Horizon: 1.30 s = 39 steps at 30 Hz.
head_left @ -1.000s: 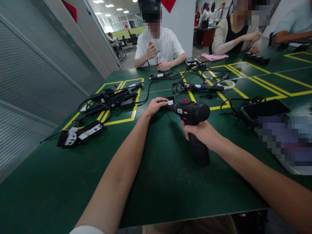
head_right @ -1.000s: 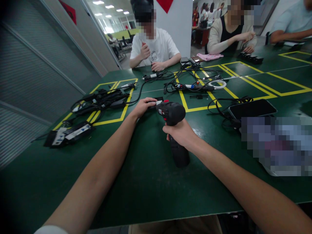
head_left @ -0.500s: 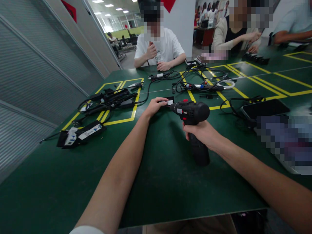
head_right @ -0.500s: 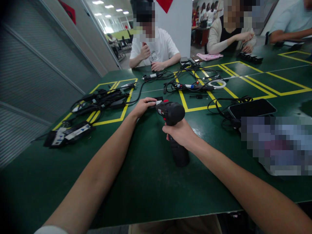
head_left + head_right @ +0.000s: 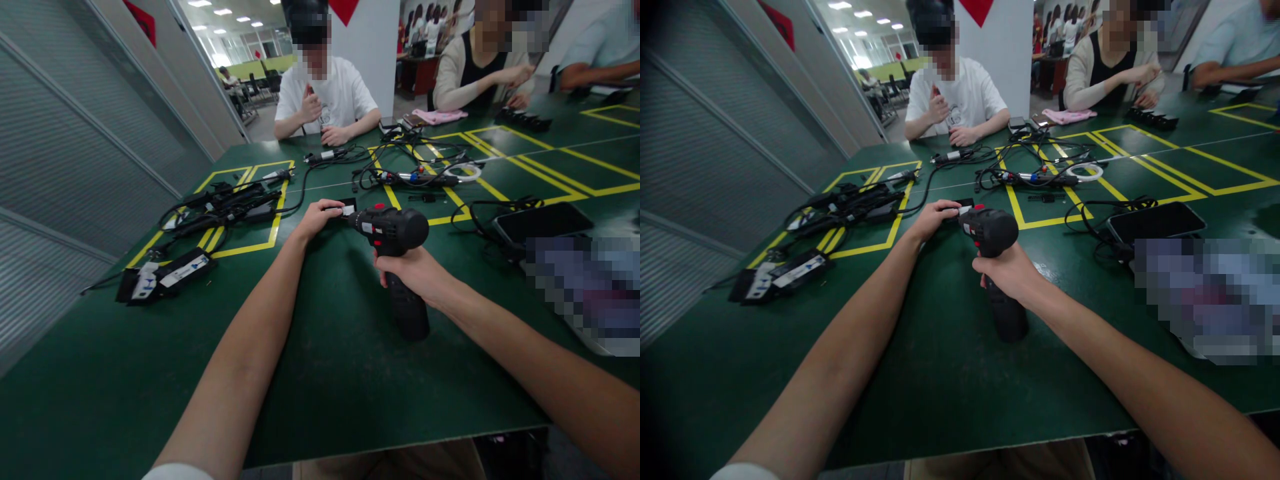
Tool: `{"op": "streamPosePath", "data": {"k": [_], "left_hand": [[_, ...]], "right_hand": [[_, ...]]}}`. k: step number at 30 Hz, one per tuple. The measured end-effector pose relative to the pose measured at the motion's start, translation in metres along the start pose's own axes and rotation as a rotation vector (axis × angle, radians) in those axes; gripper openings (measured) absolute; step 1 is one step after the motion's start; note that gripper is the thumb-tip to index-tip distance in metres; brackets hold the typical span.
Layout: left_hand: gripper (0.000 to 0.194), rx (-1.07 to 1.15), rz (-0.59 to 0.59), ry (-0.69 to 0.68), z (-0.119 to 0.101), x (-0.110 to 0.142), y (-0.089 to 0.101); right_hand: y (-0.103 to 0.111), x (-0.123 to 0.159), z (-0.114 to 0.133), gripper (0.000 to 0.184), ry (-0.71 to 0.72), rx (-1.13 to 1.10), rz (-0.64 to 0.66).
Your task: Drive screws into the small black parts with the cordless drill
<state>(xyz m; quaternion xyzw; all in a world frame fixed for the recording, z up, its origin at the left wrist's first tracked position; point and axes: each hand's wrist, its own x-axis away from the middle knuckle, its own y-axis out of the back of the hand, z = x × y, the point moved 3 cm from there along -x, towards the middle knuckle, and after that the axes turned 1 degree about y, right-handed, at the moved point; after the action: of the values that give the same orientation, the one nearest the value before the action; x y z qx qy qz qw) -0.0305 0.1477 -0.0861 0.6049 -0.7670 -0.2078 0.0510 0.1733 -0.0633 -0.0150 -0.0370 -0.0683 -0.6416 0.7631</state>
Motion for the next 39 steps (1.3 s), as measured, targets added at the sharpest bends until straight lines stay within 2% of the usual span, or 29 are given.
{"op": "streamPosePath", "data": {"k": [31,39], "left_hand": [[0.038,0.010,0.001,0.003,-0.0016,0.0007,-0.0004],[0.039,0.035,0.011,0.014,-0.0006,0.0010,-0.0016]], "right_hand": [[0.0008,-0.0007,-0.0019,0.010,-0.010,0.008,-0.008],[0.0011,-0.0021,-0.0043,0.009,0.027,0.015,-0.021]]}}
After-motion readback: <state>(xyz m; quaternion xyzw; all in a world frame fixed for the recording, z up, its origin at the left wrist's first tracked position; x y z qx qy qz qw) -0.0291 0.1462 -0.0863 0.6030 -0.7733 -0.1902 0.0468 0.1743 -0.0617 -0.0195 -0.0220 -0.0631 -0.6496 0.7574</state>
